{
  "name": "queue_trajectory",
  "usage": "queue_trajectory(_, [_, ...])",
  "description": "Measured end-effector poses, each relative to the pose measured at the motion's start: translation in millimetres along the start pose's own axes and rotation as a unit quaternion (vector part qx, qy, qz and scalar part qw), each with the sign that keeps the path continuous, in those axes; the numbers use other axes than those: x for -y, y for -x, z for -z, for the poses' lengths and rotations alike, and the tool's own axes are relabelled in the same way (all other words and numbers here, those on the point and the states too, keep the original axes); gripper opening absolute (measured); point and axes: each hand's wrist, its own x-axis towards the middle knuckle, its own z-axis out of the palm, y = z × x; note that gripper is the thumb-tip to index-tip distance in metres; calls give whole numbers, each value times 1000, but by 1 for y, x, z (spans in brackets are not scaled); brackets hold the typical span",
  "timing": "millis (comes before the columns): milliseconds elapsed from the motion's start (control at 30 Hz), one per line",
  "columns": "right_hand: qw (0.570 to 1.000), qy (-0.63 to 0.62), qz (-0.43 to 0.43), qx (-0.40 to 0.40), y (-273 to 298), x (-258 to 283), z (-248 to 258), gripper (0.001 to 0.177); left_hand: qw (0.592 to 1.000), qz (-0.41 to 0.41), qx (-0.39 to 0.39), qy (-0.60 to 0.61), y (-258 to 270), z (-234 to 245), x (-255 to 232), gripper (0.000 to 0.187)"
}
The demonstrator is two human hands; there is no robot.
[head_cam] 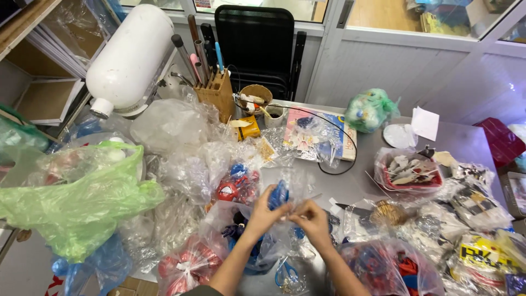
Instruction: Sorting and packaging various small accessories, pins, and figurines into plastic bags on a workspace table.
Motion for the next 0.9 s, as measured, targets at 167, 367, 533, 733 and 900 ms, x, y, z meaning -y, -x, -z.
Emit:
queue_trajectory(167, [970,-133,24,-202,15,10,64,21,985,43,-21,166,7,39,27,38])
queue_trajectory(367, [957,-180,1,-230,15,45,70,23,987,42,24,154,20,60,-1,25])
queue_trajectory(533, [925,232,155,-258,32,136,35,26,990,43,-86,100,35,65,-19,31])
queue_trajectory(733, [845,475,246,0,44,113,29,22,996,51,-76,-2,51,52,-35,36])
queue_trajectory(900, [966,135,-119,185,39,70,18,47,984,126,24,-121,58,37,-56,42])
